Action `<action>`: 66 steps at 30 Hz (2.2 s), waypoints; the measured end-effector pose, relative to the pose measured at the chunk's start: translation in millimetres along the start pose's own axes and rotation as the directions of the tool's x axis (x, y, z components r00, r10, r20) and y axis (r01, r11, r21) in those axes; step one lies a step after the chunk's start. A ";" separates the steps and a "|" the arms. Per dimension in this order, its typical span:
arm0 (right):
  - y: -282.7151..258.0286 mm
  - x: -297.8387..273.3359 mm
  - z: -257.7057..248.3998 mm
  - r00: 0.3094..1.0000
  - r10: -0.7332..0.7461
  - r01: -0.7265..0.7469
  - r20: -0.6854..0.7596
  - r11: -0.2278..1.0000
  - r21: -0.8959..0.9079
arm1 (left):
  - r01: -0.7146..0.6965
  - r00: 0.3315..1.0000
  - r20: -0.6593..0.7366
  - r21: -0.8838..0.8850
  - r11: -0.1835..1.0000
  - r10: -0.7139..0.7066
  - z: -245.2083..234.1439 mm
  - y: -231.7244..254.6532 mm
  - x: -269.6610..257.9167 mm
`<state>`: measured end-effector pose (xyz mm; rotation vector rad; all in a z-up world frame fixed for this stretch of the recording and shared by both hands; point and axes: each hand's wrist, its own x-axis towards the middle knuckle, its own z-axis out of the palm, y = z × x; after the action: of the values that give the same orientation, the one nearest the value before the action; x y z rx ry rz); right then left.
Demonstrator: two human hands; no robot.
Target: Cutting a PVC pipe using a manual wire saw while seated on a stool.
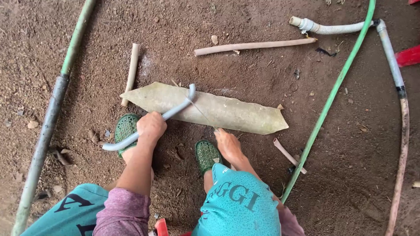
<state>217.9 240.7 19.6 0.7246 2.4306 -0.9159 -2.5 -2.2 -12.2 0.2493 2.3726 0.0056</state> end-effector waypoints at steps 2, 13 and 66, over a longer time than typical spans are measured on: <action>0.9 0.2 -4.2 1.000 -0.014 0.014 -0.012 1.000 0.001 | -0.003 1.000 -0.005 -0.003 1.000 0.003 4.5 0.9 6.9; 8.0 -5.9 -0.2 1.000 -0.012 0.012 -0.005 0.998 -0.060 | 0.003 1.000 -0.007 -0.012 1.000 -0.003 14.7 -2.4 17.7; -2.0 -19.4 -30.9 0.999 -0.031 0.031 -0.014 0.999 -0.013 | 0.004 0.999 0.040 -0.022 1.000 -0.004 12.0 0.6 17.9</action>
<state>224.9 254.8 52.6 0.6926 2.4648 -0.9091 -6.9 0.8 -33.1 0.2322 2.3323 0.0244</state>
